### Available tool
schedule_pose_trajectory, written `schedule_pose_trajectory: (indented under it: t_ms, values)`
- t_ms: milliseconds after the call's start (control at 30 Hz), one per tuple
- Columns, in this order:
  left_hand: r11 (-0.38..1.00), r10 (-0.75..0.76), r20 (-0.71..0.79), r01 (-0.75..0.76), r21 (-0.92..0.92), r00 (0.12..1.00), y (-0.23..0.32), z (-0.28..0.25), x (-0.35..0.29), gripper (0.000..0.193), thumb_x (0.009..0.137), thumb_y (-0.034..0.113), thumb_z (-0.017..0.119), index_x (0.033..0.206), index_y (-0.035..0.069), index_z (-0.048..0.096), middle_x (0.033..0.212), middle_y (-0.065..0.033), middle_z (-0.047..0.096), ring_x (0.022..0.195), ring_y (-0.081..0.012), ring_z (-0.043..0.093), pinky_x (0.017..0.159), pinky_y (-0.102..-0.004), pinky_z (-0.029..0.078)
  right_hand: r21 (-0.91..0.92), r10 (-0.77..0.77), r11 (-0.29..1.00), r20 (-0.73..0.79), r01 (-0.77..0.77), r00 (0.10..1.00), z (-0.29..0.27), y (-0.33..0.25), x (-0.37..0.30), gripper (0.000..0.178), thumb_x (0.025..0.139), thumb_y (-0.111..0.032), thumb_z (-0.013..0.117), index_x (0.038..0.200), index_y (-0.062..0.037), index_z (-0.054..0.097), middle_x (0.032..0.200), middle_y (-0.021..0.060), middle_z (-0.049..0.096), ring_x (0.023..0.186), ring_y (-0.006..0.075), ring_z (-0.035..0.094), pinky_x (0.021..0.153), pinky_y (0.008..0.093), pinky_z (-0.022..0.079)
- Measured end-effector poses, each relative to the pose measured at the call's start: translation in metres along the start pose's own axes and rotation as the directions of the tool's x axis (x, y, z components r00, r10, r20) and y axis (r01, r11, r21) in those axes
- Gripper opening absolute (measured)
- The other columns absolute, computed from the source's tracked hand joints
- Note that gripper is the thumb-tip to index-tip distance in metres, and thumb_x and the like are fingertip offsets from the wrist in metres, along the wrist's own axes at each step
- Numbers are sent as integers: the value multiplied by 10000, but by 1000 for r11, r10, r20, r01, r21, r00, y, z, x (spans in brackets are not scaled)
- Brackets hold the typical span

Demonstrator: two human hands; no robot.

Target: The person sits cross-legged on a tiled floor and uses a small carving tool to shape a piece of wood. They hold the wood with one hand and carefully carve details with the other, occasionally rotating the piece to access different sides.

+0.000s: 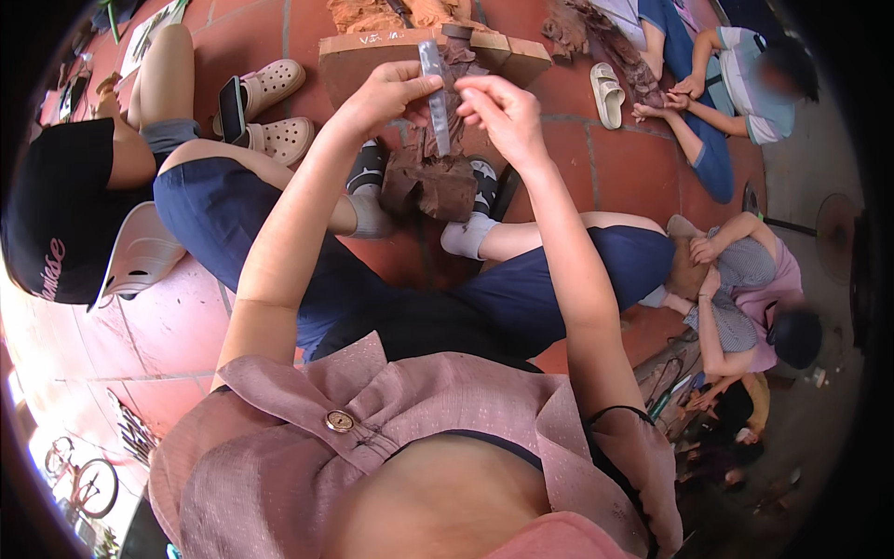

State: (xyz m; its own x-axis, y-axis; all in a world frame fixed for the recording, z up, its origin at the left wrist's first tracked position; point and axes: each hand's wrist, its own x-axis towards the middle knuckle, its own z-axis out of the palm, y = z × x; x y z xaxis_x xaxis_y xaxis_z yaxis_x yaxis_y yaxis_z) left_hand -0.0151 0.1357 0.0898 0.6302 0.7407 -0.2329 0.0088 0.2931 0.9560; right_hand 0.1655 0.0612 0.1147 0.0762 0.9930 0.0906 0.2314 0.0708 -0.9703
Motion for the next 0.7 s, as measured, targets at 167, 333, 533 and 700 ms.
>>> schedule_pose_trajectory:
  t_ms: [167,333,533,700]
  values:
    - [953,-204,176,237,-187,963,-40,32,-37,257,925,294,583,885,42,603,612,-18,577,472,-109,574,410,-245,504,-497,-221,743,450,448,865,-7,8,-24,292,754,10,598,1029,-72,653,850,132,639,787,262,641,664,346,521]
    - [891,-387,112,403,-208,915,-71,46,-68,267,953,284,535,817,55,549,601,-17,544,463,-101,525,416,-244,458,-376,79,915,521,145,850,-3,30,-42,207,752,-58,632,958,-44,645,814,160,646,762,298,645,674,374,517]
    - [867,359,25,-343,361,933,-40,45,-53,146,801,47,652,940,51,607,776,-26,559,693,-124,563,637,-251,479,-555,73,781,537,287,840,2,54,-32,244,773,-147,619,978,-16,614,867,225,641,851,392,628,749,423,514]
    - [545,667,45,-527,652,744,-10,25,10,246,686,151,755,798,20,581,732,-99,534,669,-218,537,636,-335,460,-534,-134,771,398,348,908,0,37,15,151,764,-115,612,899,-64,657,838,187,655,827,347,654,708,416,532]
